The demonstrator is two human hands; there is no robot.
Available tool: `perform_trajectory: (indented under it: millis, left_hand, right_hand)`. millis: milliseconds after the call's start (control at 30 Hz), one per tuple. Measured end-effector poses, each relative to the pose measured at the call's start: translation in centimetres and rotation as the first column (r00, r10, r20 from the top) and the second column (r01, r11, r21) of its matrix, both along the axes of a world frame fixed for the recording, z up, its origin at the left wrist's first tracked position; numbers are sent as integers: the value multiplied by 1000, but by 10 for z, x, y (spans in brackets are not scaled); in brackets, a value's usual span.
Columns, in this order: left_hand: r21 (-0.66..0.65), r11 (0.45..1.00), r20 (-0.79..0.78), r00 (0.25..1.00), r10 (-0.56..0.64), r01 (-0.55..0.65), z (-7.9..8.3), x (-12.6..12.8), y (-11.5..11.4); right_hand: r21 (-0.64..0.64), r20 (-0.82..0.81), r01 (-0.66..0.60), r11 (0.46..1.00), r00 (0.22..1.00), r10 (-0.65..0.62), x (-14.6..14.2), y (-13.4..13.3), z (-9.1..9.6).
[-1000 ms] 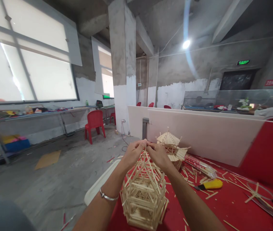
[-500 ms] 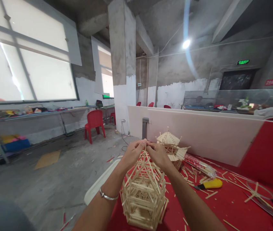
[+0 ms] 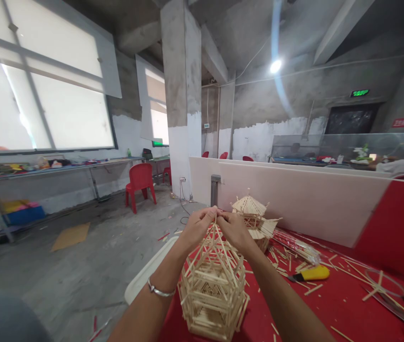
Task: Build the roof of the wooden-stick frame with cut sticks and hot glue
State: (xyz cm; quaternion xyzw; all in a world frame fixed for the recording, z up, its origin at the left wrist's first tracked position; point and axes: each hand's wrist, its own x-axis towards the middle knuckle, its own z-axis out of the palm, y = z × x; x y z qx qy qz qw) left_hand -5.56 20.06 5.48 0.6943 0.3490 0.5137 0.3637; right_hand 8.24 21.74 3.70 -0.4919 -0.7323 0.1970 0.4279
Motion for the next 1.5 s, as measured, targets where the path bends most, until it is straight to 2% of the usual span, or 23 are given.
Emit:
perform_trajectory:
  millis: [400, 867, 1500]
  left_hand:
    - [-3, 998, -4, 998, -68, 68, -4, -1, 5]
    - [2, 996, 0, 996, -88, 88, -5, -2, 5]
    - [-26, 999, 36, 999, -41, 42, -7, -2, 9]
  right_hand:
    - [-1, -7, -4, 1000, 1000, 4, 0, -1, 1]
    - [-4, -2, -7, 1000, 1000, 7, 0, 0, 0]
    - [-17, 1, -7, 1000, 1000, 7, 0, -1, 0]
